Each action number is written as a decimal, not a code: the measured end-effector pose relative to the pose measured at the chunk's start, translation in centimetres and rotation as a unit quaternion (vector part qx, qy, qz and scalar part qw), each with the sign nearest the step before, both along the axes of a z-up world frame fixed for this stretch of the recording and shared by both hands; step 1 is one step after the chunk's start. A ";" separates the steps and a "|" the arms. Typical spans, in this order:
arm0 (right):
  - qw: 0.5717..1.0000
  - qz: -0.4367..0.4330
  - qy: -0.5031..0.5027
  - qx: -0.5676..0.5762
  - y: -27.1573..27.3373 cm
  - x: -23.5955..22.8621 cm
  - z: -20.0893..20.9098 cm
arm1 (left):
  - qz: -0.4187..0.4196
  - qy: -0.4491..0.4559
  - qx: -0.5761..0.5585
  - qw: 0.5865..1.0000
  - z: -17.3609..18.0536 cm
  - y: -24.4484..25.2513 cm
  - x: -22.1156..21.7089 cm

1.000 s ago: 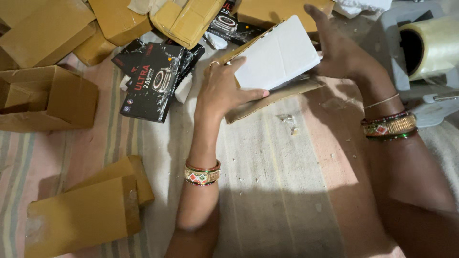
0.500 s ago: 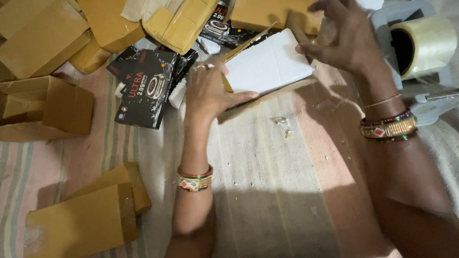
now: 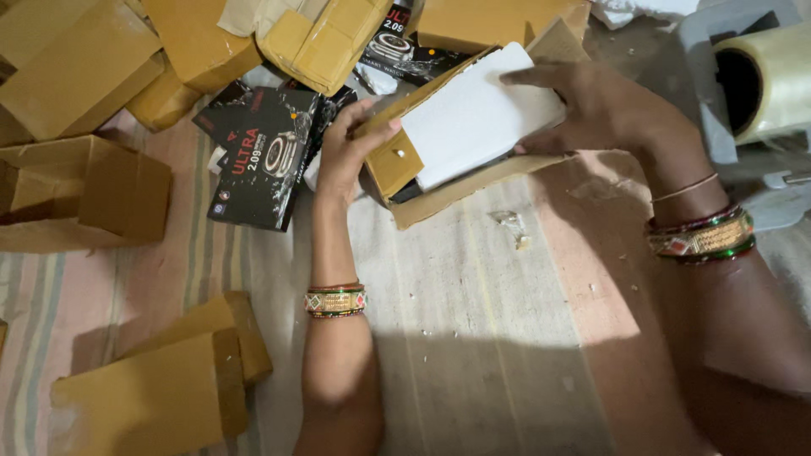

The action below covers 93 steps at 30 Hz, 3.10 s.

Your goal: The person places a smartwatch box into a cardboard shipping box, adds foam padding, folds the flaps, and seals the box with clear packing tape using a tape dispenser.

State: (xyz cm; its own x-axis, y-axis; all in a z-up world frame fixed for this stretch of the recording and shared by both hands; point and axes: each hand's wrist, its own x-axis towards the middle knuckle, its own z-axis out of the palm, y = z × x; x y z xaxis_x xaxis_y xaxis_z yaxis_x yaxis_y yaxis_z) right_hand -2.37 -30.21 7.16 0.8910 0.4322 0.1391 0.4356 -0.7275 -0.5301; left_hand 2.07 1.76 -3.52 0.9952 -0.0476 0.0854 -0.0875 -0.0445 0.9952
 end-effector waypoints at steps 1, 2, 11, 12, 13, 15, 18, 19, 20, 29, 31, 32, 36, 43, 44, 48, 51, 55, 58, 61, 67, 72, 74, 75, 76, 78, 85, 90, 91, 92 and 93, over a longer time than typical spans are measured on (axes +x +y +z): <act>0.999 -0.028 0.035 0.001 -0.4 0.5 -0.7 | -0.009 0.013 -0.032 0.999 -0.2 0.1 0.2; 0.996 -0.054 0.070 0.001 -0.8 1.1 -1.3 | -0.015 0.026 -0.066 0.997 -0.4 0.1 0.4; 0.997 0.033 -0.006 0.063 -0.7 2.2 -5.0 | -0.042 0.018 -0.131 0.990 -0.6 -1.0 -0.2; 0.999 0.014 0.003 0.029 -0.5 2.3 -4.9 | -0.035 0.028 -0.124 0.991 -0.2 -1.2 -0.2; 1.000 0.015 -0.006 0.025 -0.3 2.3 -4.7 | -0.028 0.037 -0.116 0.992 0.0 -1.3 -0.3; 1.000 0.023 -0.010 0.019 0.4 1.9 -4.8 | -0.014 0.044 -0.079 0.996 0.1 -1.4 -0.9; 0.999 -0.013 0.035 -0.026 1.6 1.5 -4.2 | 0.000 0.017 -0.009 1.000 0.5 -1.3 -1.3; 1.000 0.000 0.015 -0.026 1.9 1.3 -4.1 | 0.002 0.018 0.004 1.000 0.6 -1.3 -1.5; 1.000 0.011 -0.009 -0.027 2.4 1.1 -3.9 | 0.001 0.015 0.018 1.000 1.0 -1.4 -1.5; 0.990 -0.029 0.137 -0.004 1.5 0.8 -3.2 | 0.036 -0.054 0.333 0.941 3.3 -3.2 -1.6; 0.988 0.002 0.145 0.050 0.4 1.4 -3.5 | 0.070 -0.005 0.324 0.944 3.2 -3.4 -1.3; 0.989 0.038 0.110 0.097 0.1 1.5 -3.7 | 0.090 0.020 0.318 0.944 3.1 -3.3 -1.2; 0.992 0.038 0.088 0.083 0.1 1.7 -3.8 | 0.115 -0.029 0.285 0.951 2.0 -2.9 -1.0; 0.986 0.009 0.159 0.053 2.3 0.5 -2.6 | 0.115 -0.151 0.278 0.942 1.3 -2.3 -1.0; 0.987 -0.003 0.159 0.034 2.5 0.6 -2.6 | 0.111 -0.167 0.294 0.935 1.5 -2.6 -1.1; 0.999 -0.036 0.033 -0.011 3.1 0.0 -3.2 | 0.079 -0.110 0.423 0.896 3.3 -4.5 -2.5; 0.992 -0.103 0.062 0.024 2.7 -1.8 -4.8 | 0.056 -0.223 0.489 0.842 4.4 -5.7 -3.6; 0.986 -0.151 0.013 0.066 1.1 -3.0 -5.2 | 0.037 -0.123 0.486 0.865 5.6 -6.1 -3.4; 0.965 -0.236 -0.059 0.095 -1.0 -3.0 -4.4 | 0.000 -0.072 0.409 0.910 5.5 -5.9 -3.6; 0.951 -0.271 -0.039 0.145 -2.1 -2.3 -3.2 | 0.003 -0.058 0.411 0.910 5.6 -5.9 -3.4; 0.841 -0.144 0.287 0.435 0.2 -2.4 -5.8 | -0.009 -0.082 0.424 0.902 5.8 -5.7 -3.3; 0.698 -0.105 0.376 0.600 -0.6 1.2 -8.9 | -0.001 -0.005 0.414 0.910 6.9 -5.3 -3.7; 0.635 -0.130 0.369 0.666 -0.3 2.0 -10.4 | -0.012 0.040 0.360 0.932 7.1 -4.9 -4.0; 0.601 -0.141 0.366 0.696 -0.2 2.2 -10.9 | -0.023 0.024 0.336 0.941 7.0 -4.8 -4.0; 0.603 -0.138 0.354 0.701 0.1 2.4 -11.3 | -0.031 0.009 0.312 0.949 6.8 -4.5 -4.0; 0.606 -0.136 0.330 0.711 0.9 1.9 -11.8 | -0.042 0.005 0.276 0.960 6.3 -4.1 -3.9; 0.682 -0.074 0.301 0.663 2.3 0.1 -10.0 | -0.082 0.003 0.203 0.976 4.6 -2.6 -3.5; 0.654 -0.072 0.368 0.657 3.8 -0.4 -9.6 | -0.111 -0.017 0.289 0.951 4.7 -3.6 -3.6; 0.651 -0.047 0.358 0.667 4.2 -0.6 -9.8 | -0.106 -0.023 0.307 0.945 4.9 -3.7 -3.7; 0.650 -0.022 0.347 0.675 4.2 -0.6 -9.9 | -0.101 -0.031 0.323 0.940 5.0 -4.1 -3.8; 0.649 0.003 0.336 0.683 4.0 -0.5 -10.0 | -0.103 -0.040 0.312 0.944 5.1 -4.5 -3.8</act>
State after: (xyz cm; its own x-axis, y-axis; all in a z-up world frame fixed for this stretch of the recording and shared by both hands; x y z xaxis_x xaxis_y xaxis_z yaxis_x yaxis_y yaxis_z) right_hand -2.91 -26.18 -2.80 0.9476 0.3186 -0.0233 -0.2272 0.6209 -0.7503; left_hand -1.72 -2.69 1.56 0.9509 -0.3053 0.0514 -0.2321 -0.5932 0.7709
